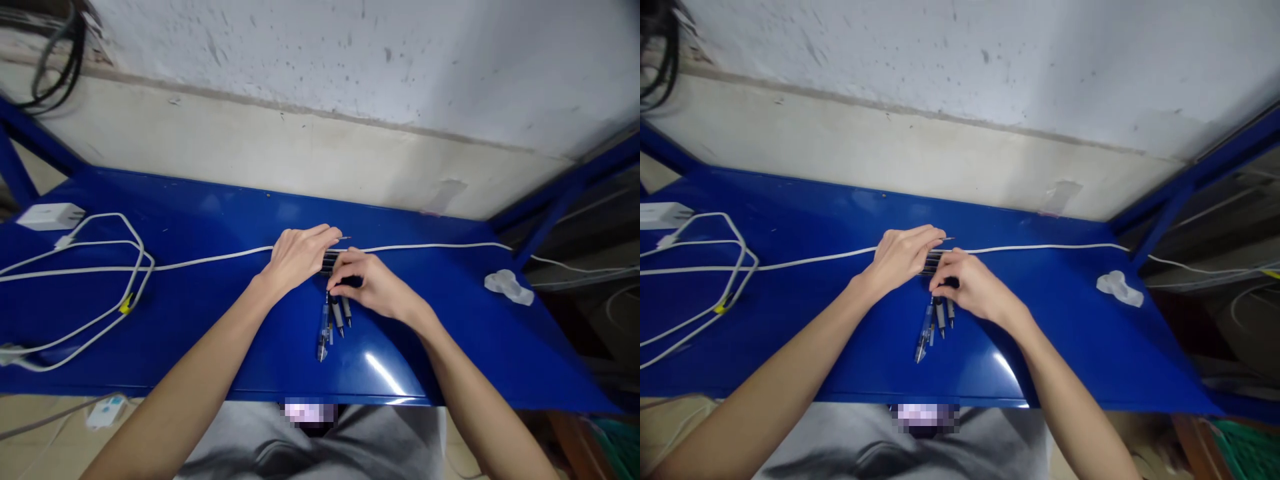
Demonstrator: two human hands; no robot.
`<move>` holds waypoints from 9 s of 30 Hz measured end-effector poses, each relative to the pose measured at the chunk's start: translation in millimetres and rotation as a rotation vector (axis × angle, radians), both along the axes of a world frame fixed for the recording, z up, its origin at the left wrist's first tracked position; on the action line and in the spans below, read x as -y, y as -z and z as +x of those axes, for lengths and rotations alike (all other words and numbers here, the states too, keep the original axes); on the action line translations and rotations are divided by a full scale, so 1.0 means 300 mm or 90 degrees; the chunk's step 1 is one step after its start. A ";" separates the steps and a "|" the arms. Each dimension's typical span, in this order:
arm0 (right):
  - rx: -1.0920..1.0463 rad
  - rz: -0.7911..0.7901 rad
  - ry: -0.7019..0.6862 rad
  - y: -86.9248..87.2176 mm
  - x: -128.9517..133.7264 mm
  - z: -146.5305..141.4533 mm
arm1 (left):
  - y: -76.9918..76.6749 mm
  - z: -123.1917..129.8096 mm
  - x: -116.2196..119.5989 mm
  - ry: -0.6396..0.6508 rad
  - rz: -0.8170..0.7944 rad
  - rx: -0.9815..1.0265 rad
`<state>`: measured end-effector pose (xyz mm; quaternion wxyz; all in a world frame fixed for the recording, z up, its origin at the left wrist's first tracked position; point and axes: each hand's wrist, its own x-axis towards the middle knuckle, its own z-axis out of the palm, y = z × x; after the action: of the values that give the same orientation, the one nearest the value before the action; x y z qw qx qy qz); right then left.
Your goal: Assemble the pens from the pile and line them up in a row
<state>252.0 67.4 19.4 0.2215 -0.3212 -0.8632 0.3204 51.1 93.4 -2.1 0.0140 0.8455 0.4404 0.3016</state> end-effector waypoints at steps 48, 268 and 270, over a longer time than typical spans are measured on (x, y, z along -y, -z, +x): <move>0.169 0.183 -0.030 0.048 0.041 -0.085 | 0.021 -0.015 -0.012 -0.014 0.070 0.008; -0.320 -0.135 0.207 0.066 -0.048 -0.011 | 0.018 0.012 0.019 0.052 -0.008 0.063; -0.318 -0.133 0.208 0.066 -0.048 -0.011 | 0.017 0.012 0.020 0.055 -0.013 0.063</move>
<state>248.6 81.8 -0.3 0.4413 -0.3879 -0.6814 0.4364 54.8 87.4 -7.3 0.0573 0.8476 0.4054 0.3375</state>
